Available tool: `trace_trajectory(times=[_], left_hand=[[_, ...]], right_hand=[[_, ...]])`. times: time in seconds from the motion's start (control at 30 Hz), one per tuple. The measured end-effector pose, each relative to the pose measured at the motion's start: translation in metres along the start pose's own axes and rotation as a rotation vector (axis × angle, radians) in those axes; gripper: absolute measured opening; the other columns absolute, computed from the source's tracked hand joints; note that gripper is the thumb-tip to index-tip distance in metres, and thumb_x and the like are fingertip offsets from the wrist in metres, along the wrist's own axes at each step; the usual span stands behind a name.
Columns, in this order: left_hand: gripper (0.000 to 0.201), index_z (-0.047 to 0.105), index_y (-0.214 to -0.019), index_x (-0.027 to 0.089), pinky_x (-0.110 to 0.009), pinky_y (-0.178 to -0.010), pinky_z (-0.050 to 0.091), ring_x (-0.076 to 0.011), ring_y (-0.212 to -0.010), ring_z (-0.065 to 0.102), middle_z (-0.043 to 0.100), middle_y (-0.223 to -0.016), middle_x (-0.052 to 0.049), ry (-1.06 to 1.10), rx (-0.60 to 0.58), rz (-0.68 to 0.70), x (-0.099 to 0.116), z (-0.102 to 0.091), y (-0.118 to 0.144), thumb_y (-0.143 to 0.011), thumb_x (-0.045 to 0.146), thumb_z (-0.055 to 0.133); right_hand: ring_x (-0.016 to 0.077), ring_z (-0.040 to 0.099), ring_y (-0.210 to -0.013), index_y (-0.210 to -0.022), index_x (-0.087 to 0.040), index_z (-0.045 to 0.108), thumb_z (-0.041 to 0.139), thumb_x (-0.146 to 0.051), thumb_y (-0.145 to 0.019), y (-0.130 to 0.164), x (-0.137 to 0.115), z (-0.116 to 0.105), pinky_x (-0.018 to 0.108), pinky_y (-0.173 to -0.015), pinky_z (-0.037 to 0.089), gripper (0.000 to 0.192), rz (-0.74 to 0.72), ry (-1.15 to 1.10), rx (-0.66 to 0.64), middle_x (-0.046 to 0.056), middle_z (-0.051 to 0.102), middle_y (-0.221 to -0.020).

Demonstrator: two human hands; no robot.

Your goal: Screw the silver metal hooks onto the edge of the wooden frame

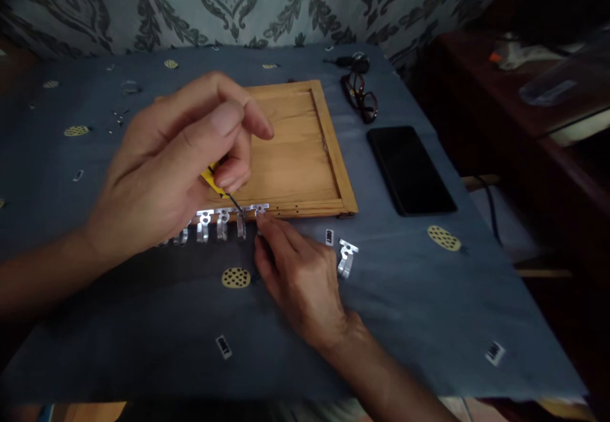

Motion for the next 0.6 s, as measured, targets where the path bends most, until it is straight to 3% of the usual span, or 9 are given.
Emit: trace_trajectory(times=[0.27, 0.6], left_hand=[[0.012, 0.059, -0.089, 0.021, -0.024, -0.050, 0.028, -0.0085, -0.050, 0.031, 0.035, -0.056, 0.006, 0.096, -0.025, -0.053, -0.006, 0.008, -0.005, -0.094, 0.020, 0.048], [0.010, 0.057, -0.090, 0.022, -0.023, -0.042, 0.021, -0.0066, -0.040, 0.023, 0.026, -0.047, 0.009, 0.190, -0.097, -0.025, -0.008, 0.015, -0.007, -0.092, 0.020, 0.048]], right_hand=[[0.0186, 0.077, -0.085, -0.118, -0.017, 0.067, 0.054, -0.016, -0.096, 0.001, 0.002, 0.002, 0.027, -0.071, 0.063, 0.026, 0.018, -0.003, -0.033, 0.009, 0.079, -0.109], [0.0180, 0.077, -0.078, -0.113, -0.015, 0.068, 0.053, -0.016, -0.097, 0.000, 0.000, 0.001, 0.027, -0.067, 0.062, 0.022, 0.007, 0.012, -0.013, 0.009, 0.080, -0.102]])
Point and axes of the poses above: each hand's wrist, its own y-axis away from the middle knuckle, its own z-axis out of the palm, x = y × z, the point moved 6 cm from there along -y, towards the middle knuckle
